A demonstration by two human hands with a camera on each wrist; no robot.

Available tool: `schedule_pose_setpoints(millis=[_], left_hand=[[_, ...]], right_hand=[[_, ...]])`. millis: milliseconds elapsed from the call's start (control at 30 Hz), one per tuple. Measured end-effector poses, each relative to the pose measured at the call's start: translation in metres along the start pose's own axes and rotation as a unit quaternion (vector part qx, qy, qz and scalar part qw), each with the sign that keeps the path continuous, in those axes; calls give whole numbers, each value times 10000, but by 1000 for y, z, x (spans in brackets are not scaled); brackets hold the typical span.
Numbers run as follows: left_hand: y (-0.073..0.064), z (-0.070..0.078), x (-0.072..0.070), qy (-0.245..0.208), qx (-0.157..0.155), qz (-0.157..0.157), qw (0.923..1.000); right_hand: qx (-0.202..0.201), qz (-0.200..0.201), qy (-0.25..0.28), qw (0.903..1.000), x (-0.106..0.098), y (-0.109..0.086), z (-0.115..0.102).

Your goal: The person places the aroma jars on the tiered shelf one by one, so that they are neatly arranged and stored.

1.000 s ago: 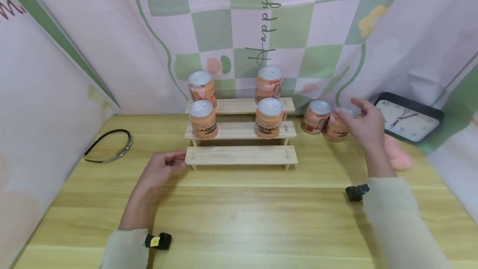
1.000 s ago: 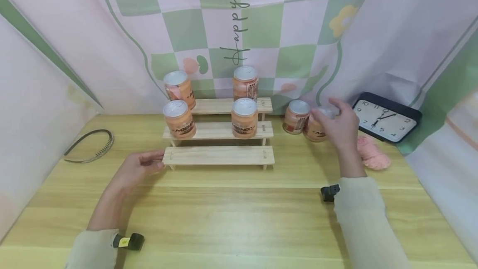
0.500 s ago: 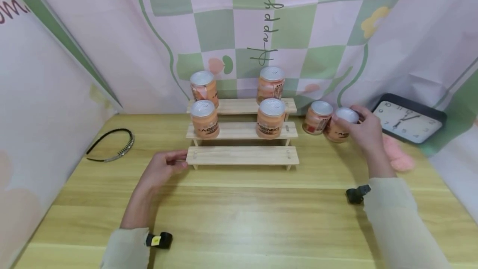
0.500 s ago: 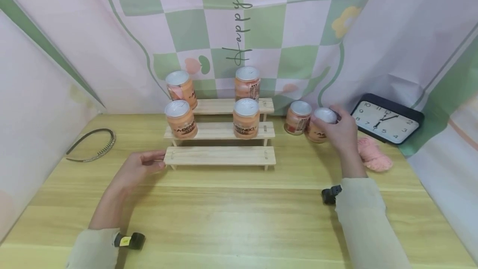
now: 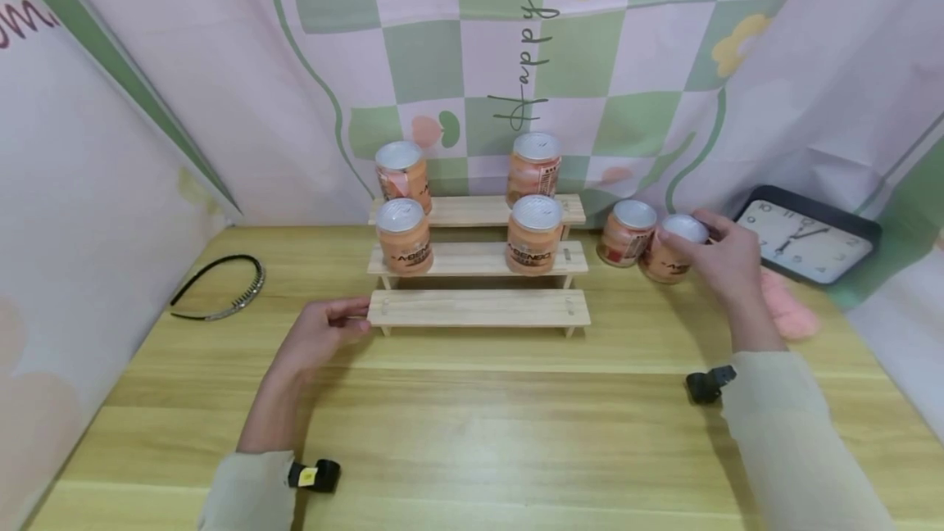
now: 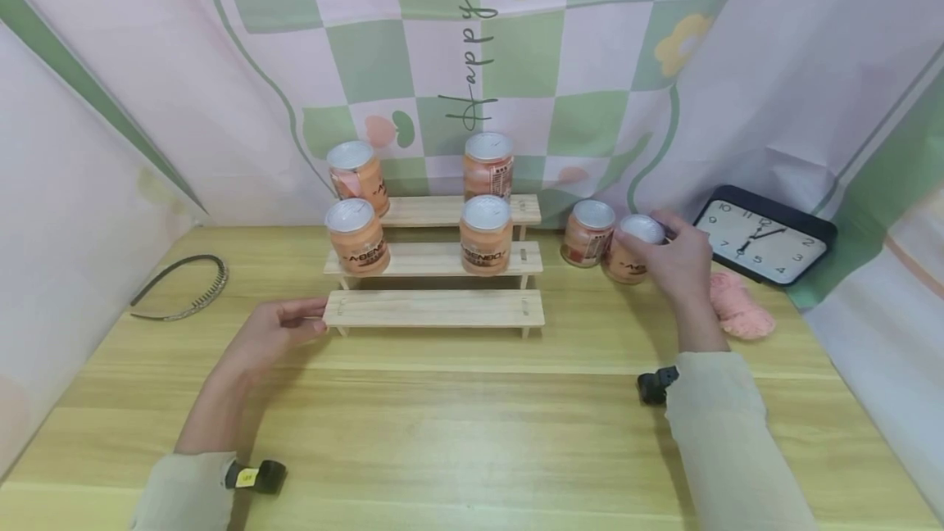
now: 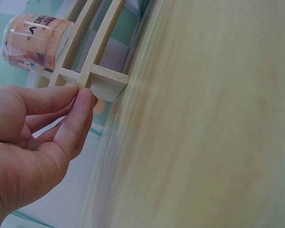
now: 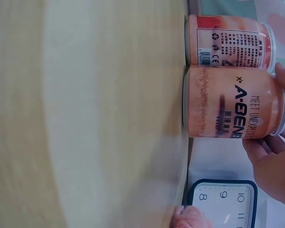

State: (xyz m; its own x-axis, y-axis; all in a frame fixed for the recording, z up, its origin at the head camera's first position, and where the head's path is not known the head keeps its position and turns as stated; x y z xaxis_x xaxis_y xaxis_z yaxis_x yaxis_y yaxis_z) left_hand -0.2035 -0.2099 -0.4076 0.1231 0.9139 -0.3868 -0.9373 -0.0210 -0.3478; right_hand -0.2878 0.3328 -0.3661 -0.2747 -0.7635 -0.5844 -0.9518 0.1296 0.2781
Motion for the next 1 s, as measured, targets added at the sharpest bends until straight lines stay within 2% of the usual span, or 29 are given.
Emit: schedule_pose_setpoints(millis=[367,567,1000], left_hand=[[0,-1,1,-13,-51,5,10000],[0,-1,0,-75,-65,-3,10000],[0,-1,1,-153,-84,-43,9998]], right_hand=[[-288,78,12,9996,-9,-4,-16],[-273,7,-68,9996,-12,-7,-26],[-431,60,264,9987,-16,-17,-48]])
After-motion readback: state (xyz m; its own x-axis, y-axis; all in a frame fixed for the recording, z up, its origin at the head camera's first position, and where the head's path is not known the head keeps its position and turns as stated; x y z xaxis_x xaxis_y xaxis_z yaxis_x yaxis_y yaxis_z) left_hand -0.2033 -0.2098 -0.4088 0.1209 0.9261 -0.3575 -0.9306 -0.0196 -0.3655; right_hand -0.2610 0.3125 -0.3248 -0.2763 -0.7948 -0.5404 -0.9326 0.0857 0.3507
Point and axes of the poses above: each hand's wrist, its own y-axis towards the middle knuckle, its own x-axis out of the palm, z = x × y, the point moved 4 cm from there along y, towards the middle knuckle, and after that the axes turned 13 degrees about -x, right-handed, at the moved point
